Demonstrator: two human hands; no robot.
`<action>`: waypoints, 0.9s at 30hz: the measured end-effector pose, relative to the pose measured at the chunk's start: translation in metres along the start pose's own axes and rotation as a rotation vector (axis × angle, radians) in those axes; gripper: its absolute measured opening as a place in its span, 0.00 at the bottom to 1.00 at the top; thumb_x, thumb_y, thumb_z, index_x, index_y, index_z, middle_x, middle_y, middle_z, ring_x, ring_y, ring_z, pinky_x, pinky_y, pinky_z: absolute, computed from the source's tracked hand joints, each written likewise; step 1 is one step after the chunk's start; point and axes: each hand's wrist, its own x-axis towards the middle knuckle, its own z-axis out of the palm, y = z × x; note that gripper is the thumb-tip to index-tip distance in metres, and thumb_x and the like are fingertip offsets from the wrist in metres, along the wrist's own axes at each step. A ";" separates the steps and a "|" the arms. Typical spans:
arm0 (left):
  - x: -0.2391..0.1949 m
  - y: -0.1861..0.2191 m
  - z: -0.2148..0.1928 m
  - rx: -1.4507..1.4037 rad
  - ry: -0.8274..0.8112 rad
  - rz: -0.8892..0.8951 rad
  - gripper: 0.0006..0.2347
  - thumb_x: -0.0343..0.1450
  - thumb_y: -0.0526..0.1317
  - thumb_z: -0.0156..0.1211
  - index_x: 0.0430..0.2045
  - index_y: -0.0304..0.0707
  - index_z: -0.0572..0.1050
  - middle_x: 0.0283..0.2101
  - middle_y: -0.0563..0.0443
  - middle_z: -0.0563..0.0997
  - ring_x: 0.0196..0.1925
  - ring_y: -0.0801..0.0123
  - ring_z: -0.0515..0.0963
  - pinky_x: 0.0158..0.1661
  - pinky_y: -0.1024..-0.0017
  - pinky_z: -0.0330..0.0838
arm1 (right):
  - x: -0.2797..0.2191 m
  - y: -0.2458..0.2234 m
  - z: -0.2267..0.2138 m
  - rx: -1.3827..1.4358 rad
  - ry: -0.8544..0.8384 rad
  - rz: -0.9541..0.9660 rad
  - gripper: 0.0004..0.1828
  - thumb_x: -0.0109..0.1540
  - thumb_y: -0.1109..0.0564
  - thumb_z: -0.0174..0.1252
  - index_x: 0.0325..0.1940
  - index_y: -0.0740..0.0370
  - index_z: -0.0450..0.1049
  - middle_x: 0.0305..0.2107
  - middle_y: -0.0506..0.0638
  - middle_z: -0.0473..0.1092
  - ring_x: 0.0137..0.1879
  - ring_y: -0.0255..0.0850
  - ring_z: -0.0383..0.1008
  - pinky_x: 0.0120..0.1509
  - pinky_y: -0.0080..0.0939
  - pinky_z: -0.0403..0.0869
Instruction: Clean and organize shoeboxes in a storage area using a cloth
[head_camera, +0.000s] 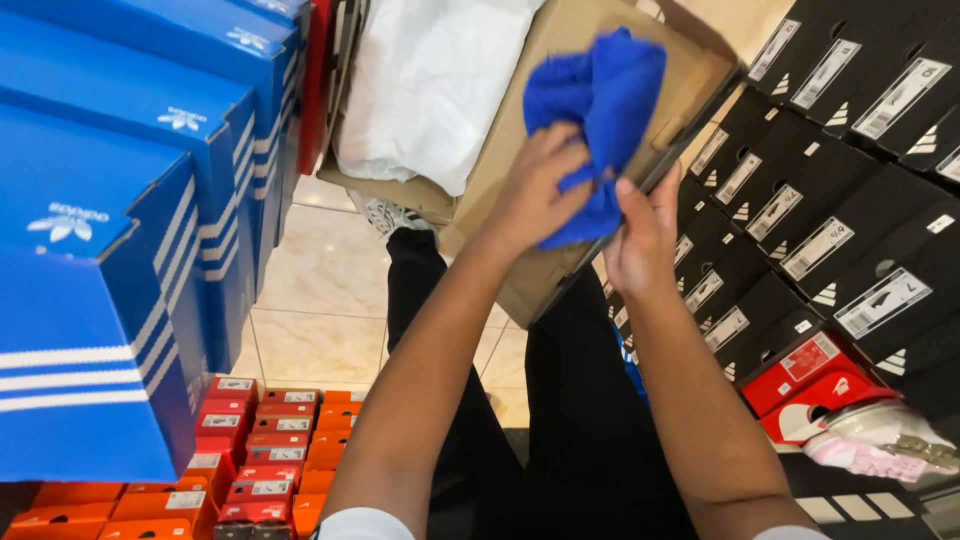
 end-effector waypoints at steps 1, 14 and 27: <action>0.019 0.010 0.000 -0.001 -0.002 0.003 0.12 0.65 0.43 0.73 0.39 0.48 0.78 0.51 0.46 0.74 0.49 0.47 0.77 0.50 0.56 0.71 | -0.002 -0.007 0.002 0.000 0.002 -0.003 0.24 0.68 0.59 0.52 0.68 0.49 0.57 0.60 0.57 0.65 0.61 0.50 0.74 0.66 0.54 0.77; 0.069 0.058 -0.031 -0.127 -0.240 0.021 0.08 0.62 0.34 0.62 0.32 0.37 0.80 0.42 0.50 0.75 0.47 0.57 0.75 0.52 0.63 0.68 | -0.026 -0.013 0.005 0.182 0.099 0.222 0.48 0.52 0.76 0.45 0.77 0.55 0.53 0.58 0.53 0.67 0.58 0.41 0.69 0.66 0.36 0.66; 0.043 -0.011 -0.034 0.190 0.078 -0.154 0.09 0.61 0.30 0.62 0.32 0.38 0.75 0.37 0.46 0.72 0.37 0.56 0.75 0.38 0.64 0.72 | -0.020 -0.018 0.003 0.158 0.238 0.264 0.47 0.48 0.77 0.47 0.72 0.56 0.59 0.50 0.56 0.68 0.48 0.42 0.68 0.52 0.36 0.69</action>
